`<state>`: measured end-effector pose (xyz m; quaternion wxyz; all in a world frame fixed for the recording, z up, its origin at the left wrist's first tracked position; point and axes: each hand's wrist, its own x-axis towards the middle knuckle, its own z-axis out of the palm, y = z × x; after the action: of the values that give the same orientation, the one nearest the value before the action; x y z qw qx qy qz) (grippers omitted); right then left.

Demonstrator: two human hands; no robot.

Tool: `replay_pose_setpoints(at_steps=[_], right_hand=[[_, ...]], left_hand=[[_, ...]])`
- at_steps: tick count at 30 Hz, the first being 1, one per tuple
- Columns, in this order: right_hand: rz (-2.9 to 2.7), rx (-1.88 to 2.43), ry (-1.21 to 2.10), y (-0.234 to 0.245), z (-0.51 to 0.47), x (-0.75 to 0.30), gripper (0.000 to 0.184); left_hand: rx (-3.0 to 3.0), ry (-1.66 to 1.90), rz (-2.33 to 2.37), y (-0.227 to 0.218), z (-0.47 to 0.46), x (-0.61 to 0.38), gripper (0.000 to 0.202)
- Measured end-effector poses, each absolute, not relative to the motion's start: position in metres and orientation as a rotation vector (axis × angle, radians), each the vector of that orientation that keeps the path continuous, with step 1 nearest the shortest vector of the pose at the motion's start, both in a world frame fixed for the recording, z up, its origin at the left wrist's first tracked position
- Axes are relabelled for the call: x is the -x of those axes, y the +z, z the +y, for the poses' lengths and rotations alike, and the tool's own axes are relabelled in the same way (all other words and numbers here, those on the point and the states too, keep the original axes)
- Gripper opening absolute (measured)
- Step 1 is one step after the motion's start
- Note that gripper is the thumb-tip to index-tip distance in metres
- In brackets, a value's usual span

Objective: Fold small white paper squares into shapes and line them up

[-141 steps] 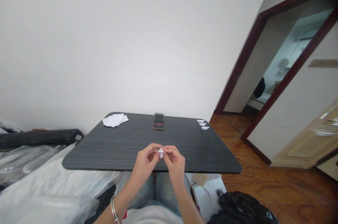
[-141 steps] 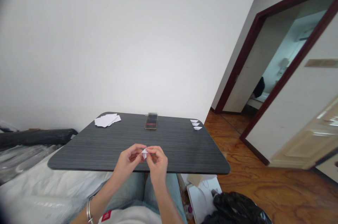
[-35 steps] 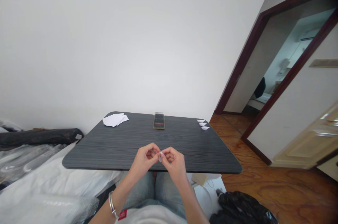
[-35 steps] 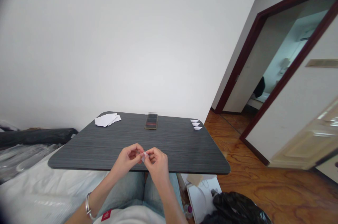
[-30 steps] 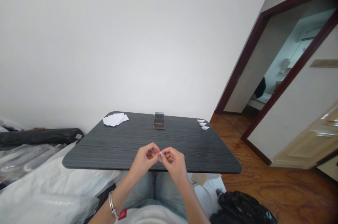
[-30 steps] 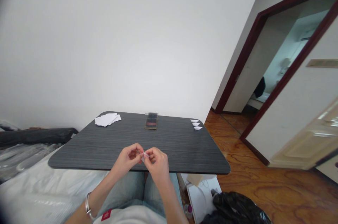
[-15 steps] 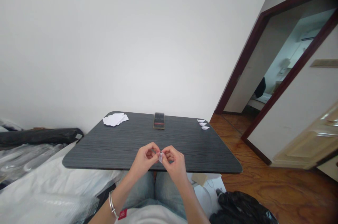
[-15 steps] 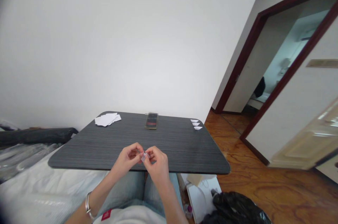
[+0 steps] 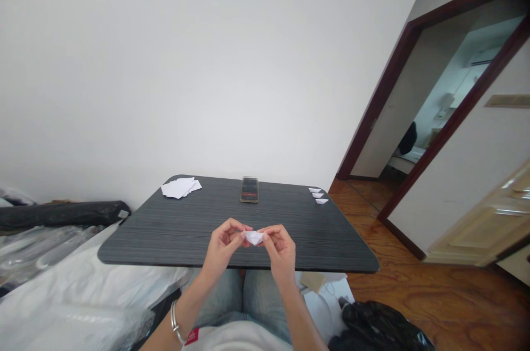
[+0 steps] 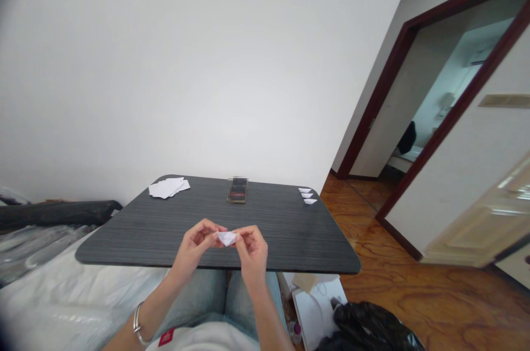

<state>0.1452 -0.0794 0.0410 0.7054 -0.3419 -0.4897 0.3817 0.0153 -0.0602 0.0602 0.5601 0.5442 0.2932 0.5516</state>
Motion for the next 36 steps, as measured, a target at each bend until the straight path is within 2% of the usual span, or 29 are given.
replay_pose_setpoints(at_steps=[9,18,22,28,36], right_hand=[[-1.021,0.723,0.827,0.041,-0.083,-0.142,0.012],[-1.056,0.687,0.839,0.041,-0.084,-0.143,0.008],[-1.137,0.703,0.835,0.040,-0.083,-0.145,0.006],[-1.333,0.752,0.714,0.040,-0.079,-0.155,0.015],[-1.546,0.813,0.733,0.049,-0.076,-0.172,0.007]], left_hand=[[-1.303,1.353,0.609,0.059,-0.063,-0.017,0.011],[-1.638,1.247,0.642,0.055,-0.059,-0.013,0.011],[-1.696,1.171,0.724,0.054,-0.058,-0.014,0.015],[-1.710,1.146,0.790,0.053,-0.057,-0.011,0.011],[-1.697,1.108,0.729,0.060,-0.059,-0.008,0.011]])
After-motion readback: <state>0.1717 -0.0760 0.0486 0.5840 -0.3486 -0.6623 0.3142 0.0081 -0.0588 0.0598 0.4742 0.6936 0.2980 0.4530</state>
